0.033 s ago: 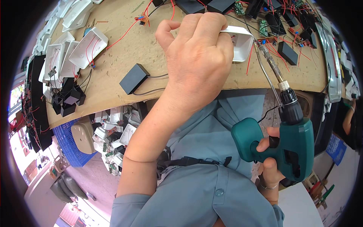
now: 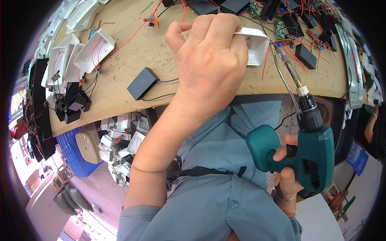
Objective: Soldering wires to electronic components and fitting them into white plastic housings.
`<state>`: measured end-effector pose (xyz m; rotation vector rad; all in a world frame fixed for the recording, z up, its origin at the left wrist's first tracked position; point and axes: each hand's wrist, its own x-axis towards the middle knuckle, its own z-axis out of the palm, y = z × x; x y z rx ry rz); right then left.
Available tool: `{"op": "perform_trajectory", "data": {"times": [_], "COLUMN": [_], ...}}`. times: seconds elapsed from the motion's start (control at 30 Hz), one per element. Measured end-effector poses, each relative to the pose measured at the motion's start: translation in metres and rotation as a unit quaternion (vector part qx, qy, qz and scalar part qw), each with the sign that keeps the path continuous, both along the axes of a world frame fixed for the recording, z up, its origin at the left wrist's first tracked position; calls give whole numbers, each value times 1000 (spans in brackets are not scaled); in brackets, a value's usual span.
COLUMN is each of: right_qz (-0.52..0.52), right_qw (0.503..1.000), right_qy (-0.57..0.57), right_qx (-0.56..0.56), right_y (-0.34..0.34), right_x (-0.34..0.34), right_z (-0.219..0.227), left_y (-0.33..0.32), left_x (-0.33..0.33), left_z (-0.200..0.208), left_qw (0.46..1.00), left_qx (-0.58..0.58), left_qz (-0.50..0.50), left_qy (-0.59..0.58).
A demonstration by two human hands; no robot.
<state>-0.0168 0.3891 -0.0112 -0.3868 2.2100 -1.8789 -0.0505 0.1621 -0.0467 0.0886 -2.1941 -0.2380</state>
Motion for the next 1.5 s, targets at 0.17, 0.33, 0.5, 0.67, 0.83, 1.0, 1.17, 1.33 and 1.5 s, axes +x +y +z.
{"op": "perform_trajectory", "data": {"times": [0.17, 0.33, 0.5, 0.67, 0.83, 1.0, 1.17, 1.33, 1.5], "right_qz": [6, -9, 36, 73, 86, 87, 77, 62, 45], "right_qw": [1000, 1000, 997, 992, 988, 989, 989, 989, 991], "right_qy": [-6, -8, 62, 91, 108, 102, 102, 99, 41], "right_qx": [-18, -10, -29, -49, -67, -59, -71, -89, -116], "right_y": [2, 8, 5, 10, 11, 7, 3, -1, -5], "right_x": [-2, -1, -5, -10, -16, -18, -20, -25, -37], "right_z": [1, 2, -4, -8, -8, -9, -7, -6, 2], "left_y": [-5, -4, -11, -33, -121, -158, -160, -168, -228], "left_x": [5, 29, 38, 57, 109, 130, 117, 104, 41], "left_z": [0, 22, 8, 19, 59, 79, 43, 60, 107], "left_qw": [999, 992, 967, 982, 968, 952, 912, 926, 973], "left_qx": [-23, 29, 150, 168, 187, 6, -4, -29, 103], "left_qz": [-13, -28, -58, -20, 151, 299, 356, 357, 206], "left_qy": [-39, -119, -195, -86, 70, 71, -202, -117, -30]}}
